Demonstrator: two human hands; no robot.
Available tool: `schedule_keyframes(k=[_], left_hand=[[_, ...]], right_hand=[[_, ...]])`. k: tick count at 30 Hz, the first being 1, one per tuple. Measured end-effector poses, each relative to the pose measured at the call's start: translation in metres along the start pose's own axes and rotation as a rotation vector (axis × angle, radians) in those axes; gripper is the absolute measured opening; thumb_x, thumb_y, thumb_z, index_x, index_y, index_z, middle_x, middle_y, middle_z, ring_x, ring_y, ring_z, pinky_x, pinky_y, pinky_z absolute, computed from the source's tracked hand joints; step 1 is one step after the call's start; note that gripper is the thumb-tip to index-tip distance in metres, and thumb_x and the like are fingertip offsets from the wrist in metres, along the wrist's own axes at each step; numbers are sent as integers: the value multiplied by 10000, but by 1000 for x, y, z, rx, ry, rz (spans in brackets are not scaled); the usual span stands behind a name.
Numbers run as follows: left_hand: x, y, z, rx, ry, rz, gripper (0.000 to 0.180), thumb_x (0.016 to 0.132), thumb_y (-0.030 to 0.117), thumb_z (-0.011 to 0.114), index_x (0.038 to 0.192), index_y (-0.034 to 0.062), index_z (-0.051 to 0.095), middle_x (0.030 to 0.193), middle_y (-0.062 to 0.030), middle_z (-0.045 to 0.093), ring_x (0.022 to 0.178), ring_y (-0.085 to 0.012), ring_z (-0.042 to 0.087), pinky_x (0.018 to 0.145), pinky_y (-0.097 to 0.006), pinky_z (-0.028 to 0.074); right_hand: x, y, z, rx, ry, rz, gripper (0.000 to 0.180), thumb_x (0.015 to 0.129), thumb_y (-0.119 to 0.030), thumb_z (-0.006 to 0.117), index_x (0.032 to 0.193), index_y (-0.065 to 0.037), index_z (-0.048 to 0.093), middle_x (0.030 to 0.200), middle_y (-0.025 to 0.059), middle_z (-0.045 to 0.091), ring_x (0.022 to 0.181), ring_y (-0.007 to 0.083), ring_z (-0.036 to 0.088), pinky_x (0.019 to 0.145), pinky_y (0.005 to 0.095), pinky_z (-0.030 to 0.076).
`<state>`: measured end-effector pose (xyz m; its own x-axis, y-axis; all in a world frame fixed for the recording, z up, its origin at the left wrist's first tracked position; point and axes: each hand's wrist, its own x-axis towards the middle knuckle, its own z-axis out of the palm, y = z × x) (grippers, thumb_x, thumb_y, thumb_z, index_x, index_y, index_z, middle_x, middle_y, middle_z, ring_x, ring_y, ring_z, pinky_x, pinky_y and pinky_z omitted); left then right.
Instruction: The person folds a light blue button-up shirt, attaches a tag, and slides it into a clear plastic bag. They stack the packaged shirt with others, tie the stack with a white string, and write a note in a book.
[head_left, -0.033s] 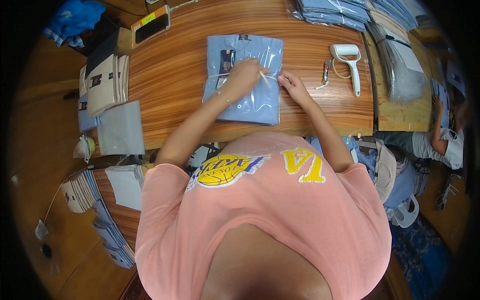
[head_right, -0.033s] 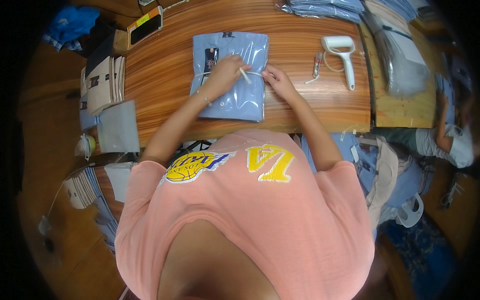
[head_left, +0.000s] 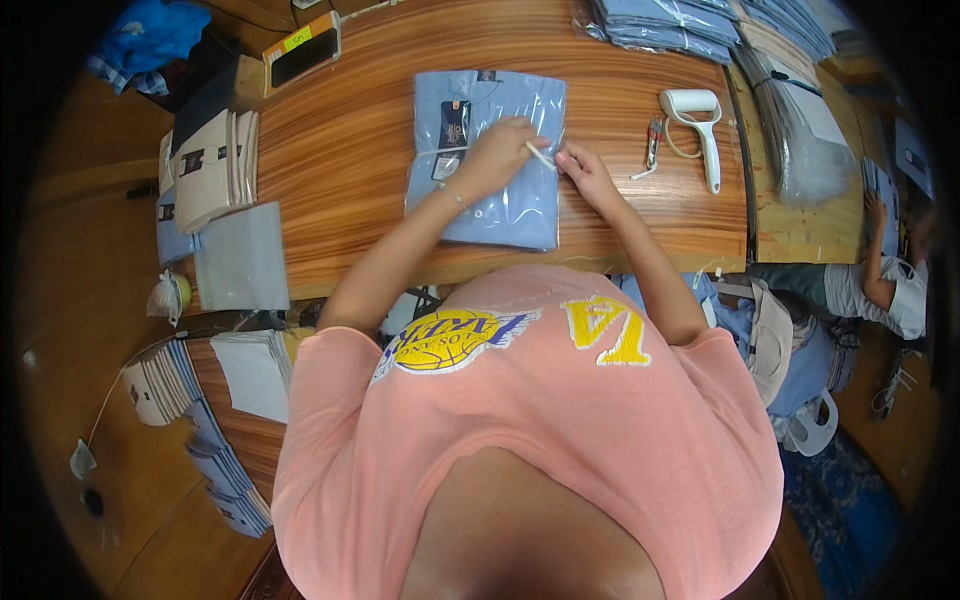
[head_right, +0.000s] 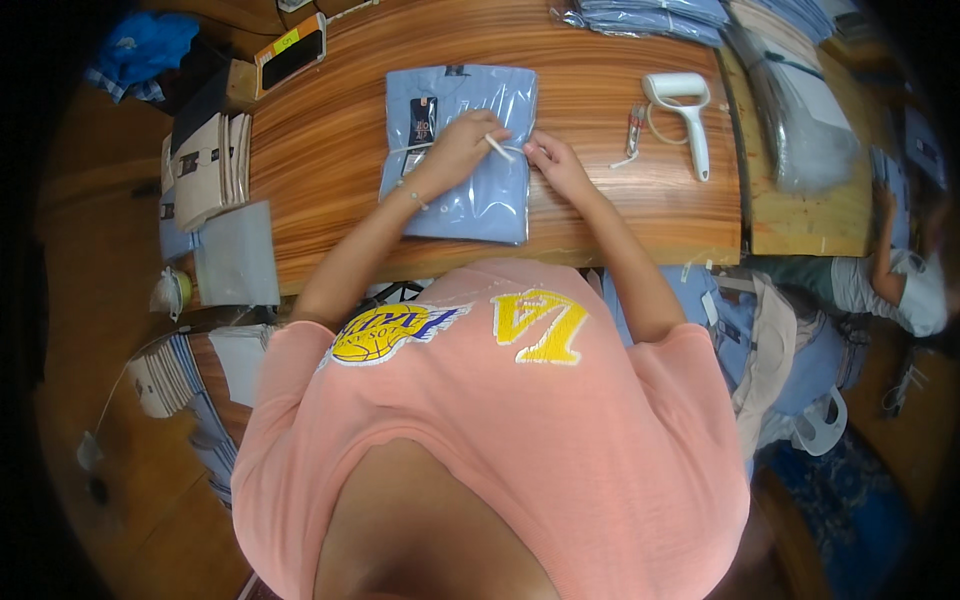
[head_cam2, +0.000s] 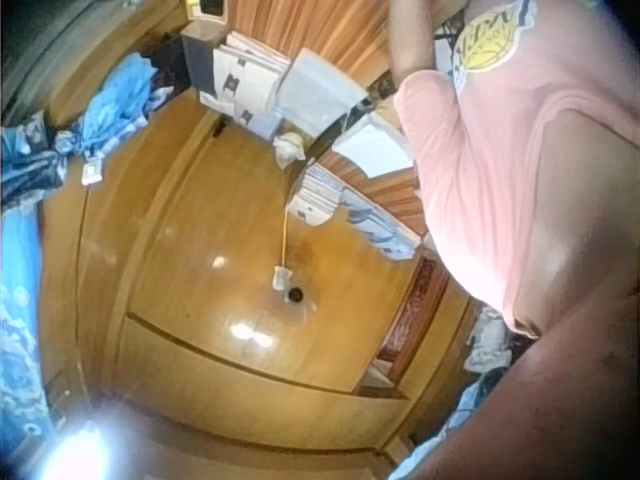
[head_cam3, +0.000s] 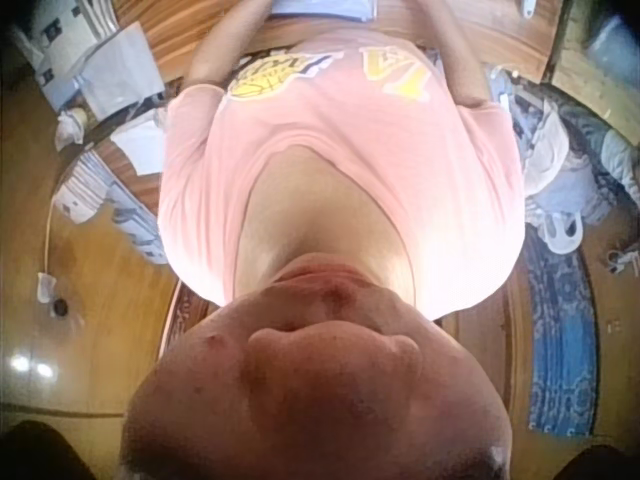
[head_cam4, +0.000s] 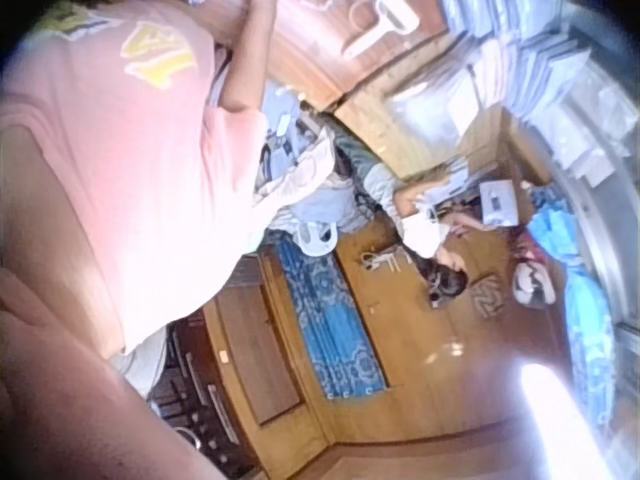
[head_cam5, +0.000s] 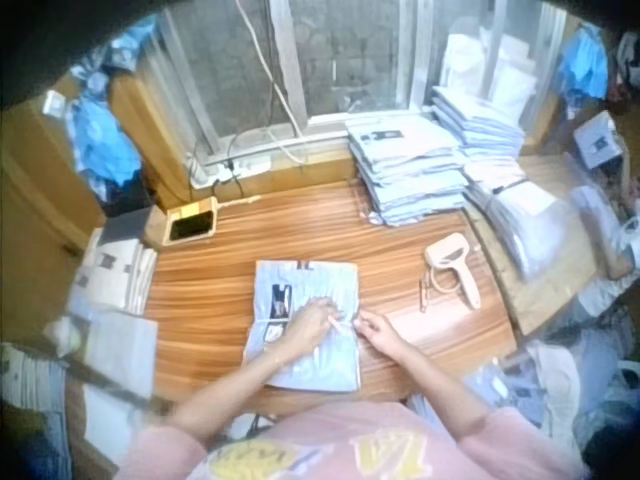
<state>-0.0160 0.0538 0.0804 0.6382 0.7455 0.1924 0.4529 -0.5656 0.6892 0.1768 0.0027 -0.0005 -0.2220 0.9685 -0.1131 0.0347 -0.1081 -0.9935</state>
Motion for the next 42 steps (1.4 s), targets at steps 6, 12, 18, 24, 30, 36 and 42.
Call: schedule_keyframes(k=[6, 12, 18, 24, 30, 36, 42], left_hand=[[-4, 2, 33, -954, 315, -556, 370, 934, 270, 507, 675, 10, 551, 629, -47, 544, 572, -128, 509, 619, -283, 447], [-3, 6, 11, -974, 222, -707, 358, 948, 258, 490, 687, 16, 529, 707, -73, 539, 643, -170, 530, 713, -306, 468], [-1, 4, 3, -99, 37, -99, 146, 823, 170, 606, 876, 38, 640, 953, -127, 601, 944, -278, 553, 825, -345, 428], [-11, 23, 9, 423, 2, -19, 184, 707, 154, 703, 856, 58, 656, 860, -79, 594, 868, -257, 552, 777, -378, 422], [-8, 17, 15, 465, -53, 56, 74, 746, 113, 600, 762, 56, 645, 760, -96, 602, 800, -263, 578, 732, -368, 440], [-7, 16, 8, 380, -65, 159, 95, 765, 72, 541, 773, 51, 634, 759, -112, 599, 767, -272, 578, 724, -380, 461], [0, 5, 13, 409, -98, 231, 127, 789, 128, 564, 843, 33, 629, 803, -129, 597, 802, -294, 578, 726, -386, 461]], right_hand=[[-4, -14, 2, -362, 90, -86, 217, 924, -246, 523, 1012, -56, 580, 811, 122, 607, 757, 241, 569, 694, 344, 444], [-4, -23, 9, -560, 88, 48, 226, 904, -301, 516, 927, -82, 566, 817, 188, 605, 797, 388, 572, 692, 432, 448], [-2, -16, 10, -728, 49, 102, 212, 894, -290, 520, 957, -92, 565, 828, 183, 622, 808, 381, 590, 700, 446, 451], [-6, -21, 19, -747, 79, 3, 212, 896, -280, 508, 962, -96, 589, 892, 170, 634, 836, 370, 599, 714, 442, 464], [-8, -29, 22, -718, 77, 52, 218, 903, -281, 502, 986, -105, 600, 900, 171, 637, 840, 371, 599, 721, 447, 465], [-7, -27, 20, -742, 73, 62, 219, 901, -271, 503, 998, -103, 605, 904, 176, 641, 837, 373, 599, 725, 450, 464], [-6, -27, 18, -750, 63, 11, 218, 897, -262, 503, 981, -85, 599, 908, 187, 638, 844, 381, 595, 731, 457, 463]])
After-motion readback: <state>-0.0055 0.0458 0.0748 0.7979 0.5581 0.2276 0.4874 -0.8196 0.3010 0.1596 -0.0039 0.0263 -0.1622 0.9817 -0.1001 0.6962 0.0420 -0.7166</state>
